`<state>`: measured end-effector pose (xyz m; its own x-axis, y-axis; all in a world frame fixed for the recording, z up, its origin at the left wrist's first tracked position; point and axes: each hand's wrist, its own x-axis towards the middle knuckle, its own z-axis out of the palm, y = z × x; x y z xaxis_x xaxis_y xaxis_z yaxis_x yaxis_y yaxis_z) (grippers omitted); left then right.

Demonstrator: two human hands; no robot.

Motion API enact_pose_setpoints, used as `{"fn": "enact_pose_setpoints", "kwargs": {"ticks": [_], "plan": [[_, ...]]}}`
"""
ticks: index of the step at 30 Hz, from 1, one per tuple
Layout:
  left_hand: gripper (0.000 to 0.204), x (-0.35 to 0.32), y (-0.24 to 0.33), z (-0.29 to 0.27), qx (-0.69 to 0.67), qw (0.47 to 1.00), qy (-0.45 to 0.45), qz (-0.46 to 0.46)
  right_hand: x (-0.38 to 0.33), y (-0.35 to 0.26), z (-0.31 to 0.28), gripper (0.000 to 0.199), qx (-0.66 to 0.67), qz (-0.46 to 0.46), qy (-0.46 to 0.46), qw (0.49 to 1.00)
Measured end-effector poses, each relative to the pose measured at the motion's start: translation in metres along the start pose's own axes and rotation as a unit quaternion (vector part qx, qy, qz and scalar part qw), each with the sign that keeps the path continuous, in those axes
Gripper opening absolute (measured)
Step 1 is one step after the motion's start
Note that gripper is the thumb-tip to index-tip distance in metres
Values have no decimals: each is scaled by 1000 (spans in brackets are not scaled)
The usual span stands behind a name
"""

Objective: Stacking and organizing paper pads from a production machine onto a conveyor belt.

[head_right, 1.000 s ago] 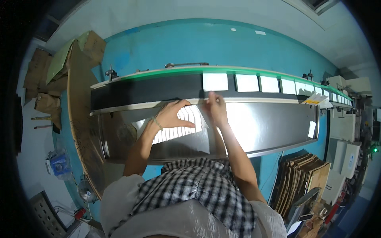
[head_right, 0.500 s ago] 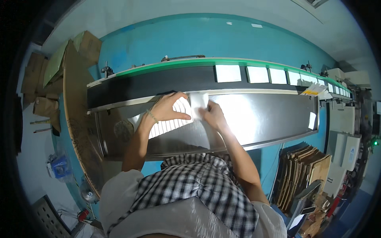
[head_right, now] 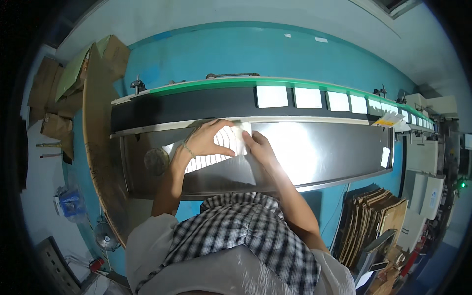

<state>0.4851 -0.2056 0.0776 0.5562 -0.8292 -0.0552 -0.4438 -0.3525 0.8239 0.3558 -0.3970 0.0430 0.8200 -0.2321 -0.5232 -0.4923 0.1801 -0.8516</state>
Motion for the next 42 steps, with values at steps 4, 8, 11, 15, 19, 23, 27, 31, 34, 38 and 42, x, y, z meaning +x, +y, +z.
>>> {"fn": "enact_pose_setpoints", "kwargs": {"ticks": [4, 8, 11, 15, 19, 23, 27, 31, 34, 38, 42], "plan": [[74, -1, -3, -2, 11, 1000, 2, -9, 13, -23, -6, 36, -86, 33, -44, 995], [72, 1, -4, -4, 7, 1000, -2, -18, 44, -51, 10, 29, 144, 24, 40, 988], [71, 0, -3, -5, 32, 999, 4, -14, 44, -46, 21, 48, 112, 29, 47, 992], [82, -6, -6, -4, 10, 1000, 25, -5, 18, -12, 27, 53, -294, -127, -30, 947], [89, -11, -8, -9, 4, 1000, 19, 18, 6, -3, 22, 51, -72, -13, -40, 997], [88, -11, -8, -10, 10, 999, -10, -40, 7, -18, 20, 59, -177, -28, -36, 983], [88, -10, -12, -5, 6, 999, 36, 16, 13, -21, 30, 65, -253, -28, -43, 966], [80, -12, -22, -10, 14, 999, 27, -26, 17, -8, 35, 55, -74, -67, -38, 994], [74, -13, -24, -12, -14, 1000, 7, -20, 24, -8, 22, 41, -200, 44, -40, 978], [71, -11, -23, -13, -15, 997, 23, -70, 47, -26, 9, 24, 176, -40, 16, 983], [75, -10, -18, -13, 4, 998, 20, -59, 42, -28, 27, 48, -37, 45, 43, 997]]}}
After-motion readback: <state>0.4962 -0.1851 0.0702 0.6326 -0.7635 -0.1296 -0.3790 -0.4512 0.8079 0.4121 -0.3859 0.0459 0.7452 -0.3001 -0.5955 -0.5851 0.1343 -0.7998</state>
